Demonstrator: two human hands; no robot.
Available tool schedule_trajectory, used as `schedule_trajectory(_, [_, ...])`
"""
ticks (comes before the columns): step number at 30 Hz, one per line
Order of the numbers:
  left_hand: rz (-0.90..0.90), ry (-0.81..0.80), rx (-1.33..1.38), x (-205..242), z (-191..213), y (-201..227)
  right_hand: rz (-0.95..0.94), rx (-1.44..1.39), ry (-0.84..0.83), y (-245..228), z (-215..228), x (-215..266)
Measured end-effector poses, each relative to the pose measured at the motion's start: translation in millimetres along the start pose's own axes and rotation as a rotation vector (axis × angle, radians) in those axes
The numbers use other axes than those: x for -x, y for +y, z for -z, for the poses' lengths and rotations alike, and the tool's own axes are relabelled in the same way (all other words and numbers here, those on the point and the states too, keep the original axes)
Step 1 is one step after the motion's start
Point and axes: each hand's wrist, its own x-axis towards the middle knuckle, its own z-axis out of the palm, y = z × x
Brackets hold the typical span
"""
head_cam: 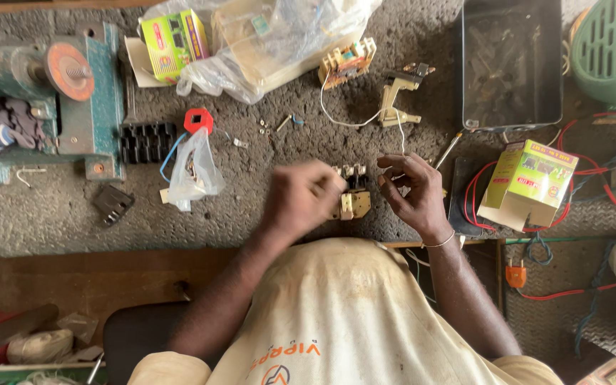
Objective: The person uses a yellow screwdriver to tighten screws on a beige electrical component with multiple terminals. They repeatedly adjust the component, pick up small metal parts, and reposition the device on the workbench.
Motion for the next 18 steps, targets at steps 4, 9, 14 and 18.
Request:
schedule_trajectory(4, [0.302,0.209,-0.061,-51.9,6.7,-49.8,-0.023,0.019,0.017,-7.4,0.3,-9.8])
schedule_trajectory(9, [-0.158,0.285,-0.207,-117.0,-21.9,-83.2,0.072,0.051,-0.030,-18.7,-3.4,-22.0])
schedule_trajectory(14, [0.404,0.040,-0.079,-135.8,-34.0,-95.8,0.038,0.069,-0.066,-25.1,-3.7,-24.1])
schedule_trajectory(18, [0.644,0.201,0.741,-138.7,-24.4,-113.8,0.003,0.070,-0.102,-22.4,-6.2,-17.9])
